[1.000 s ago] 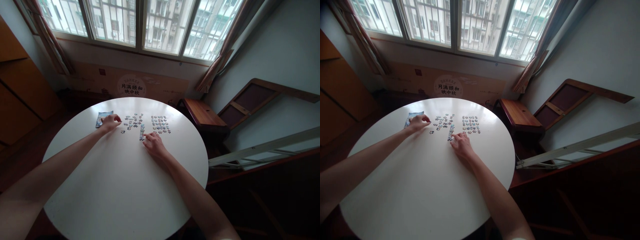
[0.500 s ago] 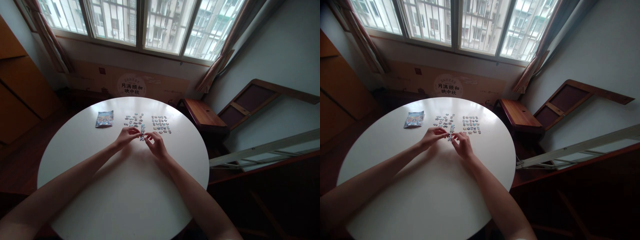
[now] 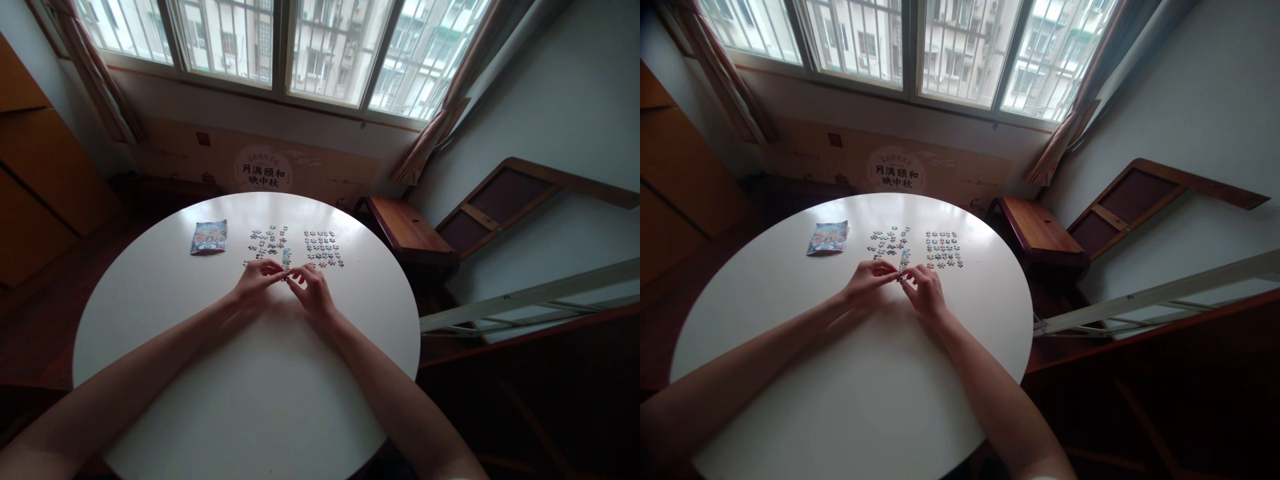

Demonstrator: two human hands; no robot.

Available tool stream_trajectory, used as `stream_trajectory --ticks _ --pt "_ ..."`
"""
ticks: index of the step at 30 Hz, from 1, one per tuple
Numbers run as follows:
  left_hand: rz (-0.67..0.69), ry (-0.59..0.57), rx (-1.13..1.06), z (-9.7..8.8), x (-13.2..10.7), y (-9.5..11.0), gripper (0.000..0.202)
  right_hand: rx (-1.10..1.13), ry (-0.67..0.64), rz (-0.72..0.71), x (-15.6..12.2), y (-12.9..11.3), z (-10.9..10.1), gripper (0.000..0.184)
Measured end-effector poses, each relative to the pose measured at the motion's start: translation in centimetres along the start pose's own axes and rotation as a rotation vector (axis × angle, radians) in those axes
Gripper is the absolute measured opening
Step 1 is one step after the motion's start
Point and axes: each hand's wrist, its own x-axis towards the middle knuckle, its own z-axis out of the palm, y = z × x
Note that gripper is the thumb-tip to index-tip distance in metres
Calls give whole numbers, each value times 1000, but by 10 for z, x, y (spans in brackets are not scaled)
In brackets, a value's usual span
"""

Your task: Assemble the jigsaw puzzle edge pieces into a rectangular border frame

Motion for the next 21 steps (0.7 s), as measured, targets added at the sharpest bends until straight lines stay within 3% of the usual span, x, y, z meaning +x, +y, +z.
stream_trajectory --ticks 5,10,15,21 --pt "14 -23 71 -3 1 3 32 29 -7 34 0 2 2 10" --pt "76 -87 379 -11 -1 2 28 18 -55 104 0 8 5 9" --pt "244 -102 733 -16 -12 2 19 3 -107 106 -1 12 7 10" --pt "321 -125 817 -17 -20 -3 22 28 -127 131 1 12 6 10"
